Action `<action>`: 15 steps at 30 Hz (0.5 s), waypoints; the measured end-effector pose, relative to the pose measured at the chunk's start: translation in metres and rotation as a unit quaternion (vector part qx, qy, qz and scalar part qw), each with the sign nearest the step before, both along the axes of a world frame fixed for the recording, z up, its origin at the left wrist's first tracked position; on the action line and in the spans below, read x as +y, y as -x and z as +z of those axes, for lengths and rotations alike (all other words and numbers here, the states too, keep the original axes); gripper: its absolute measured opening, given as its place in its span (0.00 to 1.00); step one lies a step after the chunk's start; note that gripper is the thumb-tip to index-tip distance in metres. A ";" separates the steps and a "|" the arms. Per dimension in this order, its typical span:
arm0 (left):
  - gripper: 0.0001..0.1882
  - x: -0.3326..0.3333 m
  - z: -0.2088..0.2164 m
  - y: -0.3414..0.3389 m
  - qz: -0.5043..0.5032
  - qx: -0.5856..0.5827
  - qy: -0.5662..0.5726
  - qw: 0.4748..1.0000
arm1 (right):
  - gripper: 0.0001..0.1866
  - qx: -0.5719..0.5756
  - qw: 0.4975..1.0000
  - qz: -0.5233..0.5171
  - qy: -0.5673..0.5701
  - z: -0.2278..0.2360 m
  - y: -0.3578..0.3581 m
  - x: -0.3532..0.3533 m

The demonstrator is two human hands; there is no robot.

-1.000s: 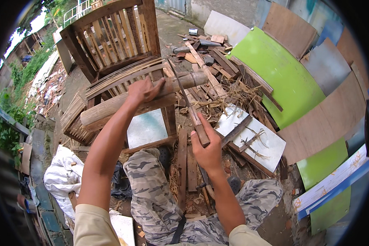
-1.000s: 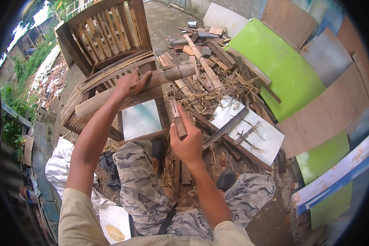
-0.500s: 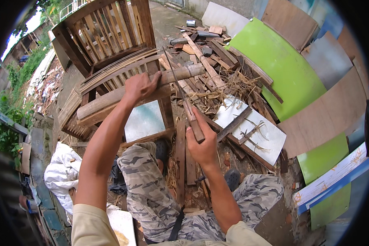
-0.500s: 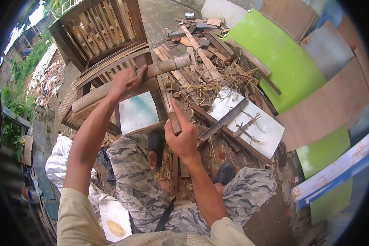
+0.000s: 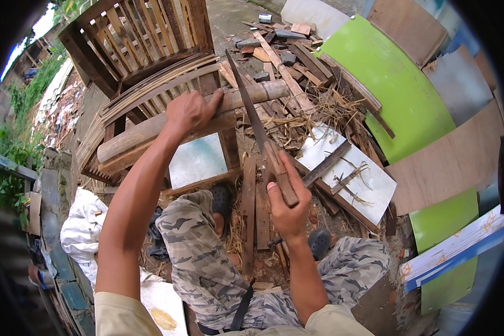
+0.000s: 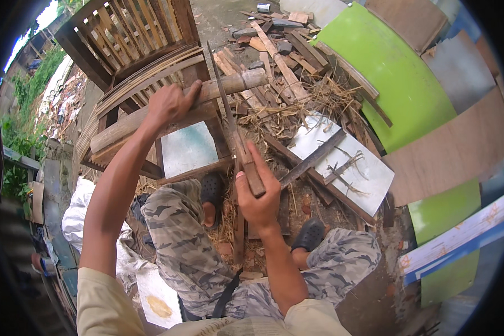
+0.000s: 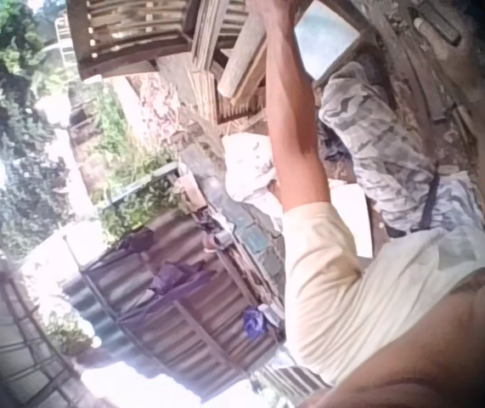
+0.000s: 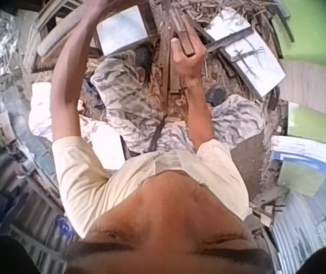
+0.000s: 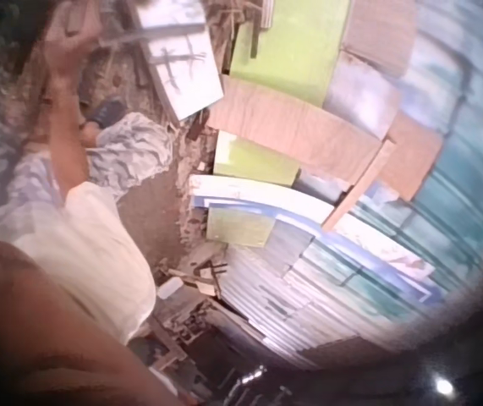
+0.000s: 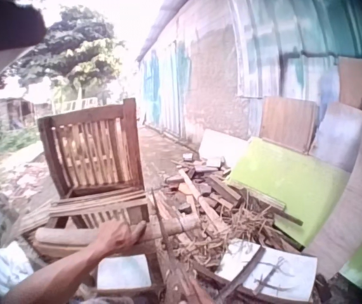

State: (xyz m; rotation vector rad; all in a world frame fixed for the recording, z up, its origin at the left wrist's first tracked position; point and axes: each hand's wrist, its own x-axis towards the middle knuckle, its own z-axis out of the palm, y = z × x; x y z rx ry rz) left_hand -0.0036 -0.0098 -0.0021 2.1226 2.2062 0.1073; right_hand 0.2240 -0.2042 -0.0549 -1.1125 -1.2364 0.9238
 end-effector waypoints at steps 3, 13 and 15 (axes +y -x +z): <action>0.50 0.001 0.000 -0.001 0.011 -0.002 0.002 1.000 | 0.32 -0.014 1.000 0.022 -0.006 0.008 -0.008 0.010; 0.51 0.003 0.001 -0.004 0.028 -0.009 -0.004 1.000 | 0.33 -0.098 0.993 0.001 -0.058 -0.019 -0.010 -0.030; 0.51 0.003 -0.001 -0.002 0.022 -0.009 -0.003 1.000 | 0.31 -0.094 0.993 -0.020 -0.068 -0.027 -0.014 -0.042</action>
